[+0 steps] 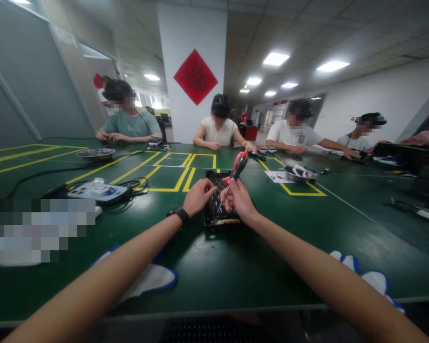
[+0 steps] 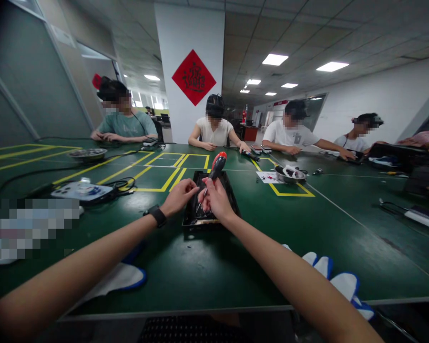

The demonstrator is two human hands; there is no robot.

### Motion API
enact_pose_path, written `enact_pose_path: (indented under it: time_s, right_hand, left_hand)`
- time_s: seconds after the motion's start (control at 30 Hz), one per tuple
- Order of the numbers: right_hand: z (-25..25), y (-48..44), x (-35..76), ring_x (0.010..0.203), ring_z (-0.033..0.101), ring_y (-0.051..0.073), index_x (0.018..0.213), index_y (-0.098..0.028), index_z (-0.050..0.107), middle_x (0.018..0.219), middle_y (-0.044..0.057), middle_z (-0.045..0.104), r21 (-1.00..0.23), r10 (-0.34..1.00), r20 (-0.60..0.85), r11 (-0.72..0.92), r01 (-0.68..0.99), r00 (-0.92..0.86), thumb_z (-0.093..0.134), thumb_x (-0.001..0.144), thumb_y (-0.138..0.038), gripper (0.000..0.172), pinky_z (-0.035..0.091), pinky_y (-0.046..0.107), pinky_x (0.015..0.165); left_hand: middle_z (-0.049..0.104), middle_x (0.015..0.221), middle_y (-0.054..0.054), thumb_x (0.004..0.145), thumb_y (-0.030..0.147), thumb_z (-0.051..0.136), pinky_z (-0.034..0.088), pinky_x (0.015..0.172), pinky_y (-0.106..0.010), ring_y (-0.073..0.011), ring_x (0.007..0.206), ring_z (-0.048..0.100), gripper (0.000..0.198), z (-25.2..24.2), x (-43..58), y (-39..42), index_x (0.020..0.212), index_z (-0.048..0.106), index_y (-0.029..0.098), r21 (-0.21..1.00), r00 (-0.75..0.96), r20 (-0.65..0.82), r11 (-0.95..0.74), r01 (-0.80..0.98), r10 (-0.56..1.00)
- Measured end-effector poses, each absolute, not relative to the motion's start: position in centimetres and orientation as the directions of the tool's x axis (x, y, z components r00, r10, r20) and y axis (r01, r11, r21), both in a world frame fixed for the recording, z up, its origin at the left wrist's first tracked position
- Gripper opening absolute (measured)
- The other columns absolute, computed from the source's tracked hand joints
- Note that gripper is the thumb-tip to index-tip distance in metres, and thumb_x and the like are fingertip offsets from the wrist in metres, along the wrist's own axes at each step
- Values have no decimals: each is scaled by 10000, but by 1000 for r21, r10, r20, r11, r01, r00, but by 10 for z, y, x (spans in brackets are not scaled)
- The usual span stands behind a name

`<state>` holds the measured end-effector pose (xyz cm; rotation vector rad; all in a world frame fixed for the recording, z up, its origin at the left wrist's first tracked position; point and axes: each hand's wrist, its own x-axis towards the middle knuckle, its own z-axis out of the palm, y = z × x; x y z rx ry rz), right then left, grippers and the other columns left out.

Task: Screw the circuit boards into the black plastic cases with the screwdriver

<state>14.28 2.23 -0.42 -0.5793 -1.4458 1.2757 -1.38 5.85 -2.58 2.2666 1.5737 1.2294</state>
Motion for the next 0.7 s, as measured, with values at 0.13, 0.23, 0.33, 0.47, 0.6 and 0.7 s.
enact_pose_path:
  time_s: [0.13,0.23,0.33,0.47,0.6,0.7]
  right_hand:
    - [-13,14,148,328,442,55,1026,-231,410,551,-66,538,-882,856,444,366,-298,-265,357,853,-530,349,311,140,322]
    - [-15,14,154,357,467,62,1021,-233,409,568,-58,545,-872,866,440,350,-342,-237,355,861,-517,331,344,151,350]
    - [-16,15,155,378,486,69,1026,-234,407,583,-50,556,-868,870,432,329,-371,-239,359,861,-514,329,364,162,371]
    - [-17,13,154,390,503,75,1054,-235,411,611,-40,573,-870,859,433,317,-378,-275,378,853,-515,346,383,179,395]
    - [-16,12,154,432,533,86,1130,-225,428,680,-9,602,-876,843,426,292,-383,-330,368,857,-514,402,419,214,443]
    - [-16,12,155,467,556,100,1198,-214,417,725,13,615,-875,838,414,259,-410,-355,354,869,-499,439,436,238,470]
  left_hand:
    - [564,723,-8,848,419,406,393,651,-237,-128,691,503,321,-26,-17,25,771,569,154,642,347,469,-583,498,812]
    - [593,781,-20,832,417,450,405,714,-250,-137,750,523,304,-29,-20,11,801,592,150,679,333,473,-578,452,816]
    - [615,827,-27,815,406,490,408,751,-256,-140,789,539,280,-30,-19,6,833,610,153,693,359,475,-594,410,803]
    - [631,775,-23,743,410,590,420,694,-248,-134,719,547,274,-29,-17,6,806,634,147,712,415,417,-574,404,809]
    - [658,797,-37,764,396,569,427,727,-260,-148,747,574,269,-28,-20,8,803,655,144,727,456,386,-568,385,802]
    - [672,830,-47,808,383,510,427,756,-267,-157,784,587,287,-26,-25,8,836,666,143,731,510,372,-583,354,776]
